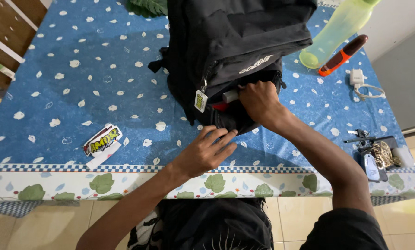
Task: The person unpacks a black backpack placed on a table, removing a water bottle, wallet, keys, charger, hairbrush, and other small items. The person places each item on the table and then zips the backpack closed.
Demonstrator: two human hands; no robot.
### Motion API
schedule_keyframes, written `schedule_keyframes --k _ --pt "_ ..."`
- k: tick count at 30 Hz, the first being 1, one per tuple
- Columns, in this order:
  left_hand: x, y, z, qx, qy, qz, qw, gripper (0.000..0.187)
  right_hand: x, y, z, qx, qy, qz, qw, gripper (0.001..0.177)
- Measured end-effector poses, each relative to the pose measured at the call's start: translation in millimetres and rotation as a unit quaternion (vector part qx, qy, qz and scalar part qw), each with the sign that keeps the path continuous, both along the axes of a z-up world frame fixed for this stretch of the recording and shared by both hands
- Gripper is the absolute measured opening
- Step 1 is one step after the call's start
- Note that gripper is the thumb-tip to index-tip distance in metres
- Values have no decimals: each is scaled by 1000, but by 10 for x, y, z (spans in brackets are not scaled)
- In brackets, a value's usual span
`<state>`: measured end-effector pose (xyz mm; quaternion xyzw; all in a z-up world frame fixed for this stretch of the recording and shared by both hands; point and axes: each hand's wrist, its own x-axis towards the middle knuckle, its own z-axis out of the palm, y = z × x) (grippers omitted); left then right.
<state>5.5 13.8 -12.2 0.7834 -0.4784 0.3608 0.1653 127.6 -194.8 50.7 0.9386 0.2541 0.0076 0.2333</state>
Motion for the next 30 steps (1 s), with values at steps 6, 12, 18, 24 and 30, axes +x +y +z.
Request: schedule_keyframes --k 6,12,18,24,30 --pt "21 -21 -43 -3 5 2 1000 18 164 -29 -48 -3 -26 -7 1000 38" --pt "23 -14 -47 0 11 6 1000 18 160 32 5 -56 -17 -49 997 26" --pt "8 -2 -26 -1 7 3 1000 20 -42 -153 335 147 -35 95 984 52" --pt "11 -5 -15 -11 12 0 1000 20 -180 -225 616 258 61 123 956 49" --pt "18 4 -5 -9 23 -2 1000 18 -298 -191 854 395 84 165 900 41"
